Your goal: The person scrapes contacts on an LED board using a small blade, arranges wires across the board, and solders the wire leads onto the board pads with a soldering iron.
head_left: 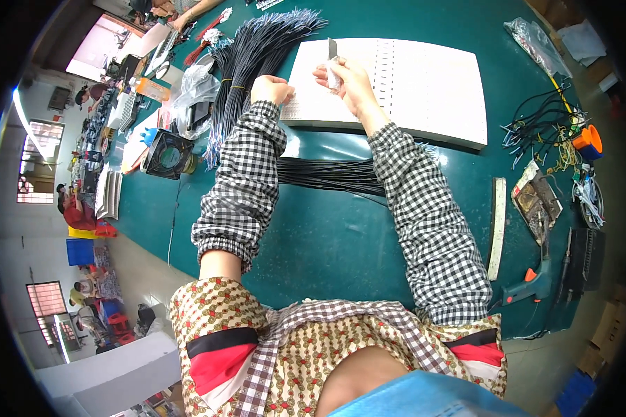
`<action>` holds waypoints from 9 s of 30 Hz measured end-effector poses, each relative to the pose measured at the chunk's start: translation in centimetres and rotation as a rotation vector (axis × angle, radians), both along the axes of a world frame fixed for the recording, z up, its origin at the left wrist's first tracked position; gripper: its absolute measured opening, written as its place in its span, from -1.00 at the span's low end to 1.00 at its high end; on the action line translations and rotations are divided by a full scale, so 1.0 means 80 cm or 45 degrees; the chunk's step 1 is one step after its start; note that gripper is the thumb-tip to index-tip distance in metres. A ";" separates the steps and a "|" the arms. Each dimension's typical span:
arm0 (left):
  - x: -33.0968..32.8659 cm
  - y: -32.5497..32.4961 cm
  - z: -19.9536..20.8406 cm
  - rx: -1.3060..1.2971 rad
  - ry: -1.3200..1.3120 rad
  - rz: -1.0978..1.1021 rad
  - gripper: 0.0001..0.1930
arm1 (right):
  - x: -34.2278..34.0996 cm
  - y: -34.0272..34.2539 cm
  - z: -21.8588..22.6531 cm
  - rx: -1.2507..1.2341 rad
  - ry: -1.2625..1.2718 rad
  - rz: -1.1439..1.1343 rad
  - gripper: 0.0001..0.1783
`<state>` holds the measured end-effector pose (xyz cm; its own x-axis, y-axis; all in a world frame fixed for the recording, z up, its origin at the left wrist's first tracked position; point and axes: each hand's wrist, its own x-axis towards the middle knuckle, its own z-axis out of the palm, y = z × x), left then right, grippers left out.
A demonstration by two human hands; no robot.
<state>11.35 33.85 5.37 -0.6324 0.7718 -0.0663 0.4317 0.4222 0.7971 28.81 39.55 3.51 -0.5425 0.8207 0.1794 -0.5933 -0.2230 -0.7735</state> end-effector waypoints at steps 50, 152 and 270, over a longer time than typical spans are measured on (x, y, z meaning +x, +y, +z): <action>0.157 0.175 0.025 -0.452 1.331 -0.196 -0.69 | 0.087 0.116 -0.007 -0.003 0.079 -0.289 -0.74; -0.277 -0.035 -0.064 0.794 0.166 0.123 -0.79 | -0.355 -0.020 -0.022 1.079 -1.212 -0.807 -0.83; 0.311 0.098 -0.018 0.509 -0.260 -0.444 -0.79 | 0.235 0.086 0.067 0.982 -1.219 -1.129 -0.76</action>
<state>36.22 41.72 3.91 -0.3408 0.9228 0.1799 0.3116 -0.0696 0.9476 47.58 46.42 8.87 -0.0965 0.8076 0.5818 0.4653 0.5534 -0.6908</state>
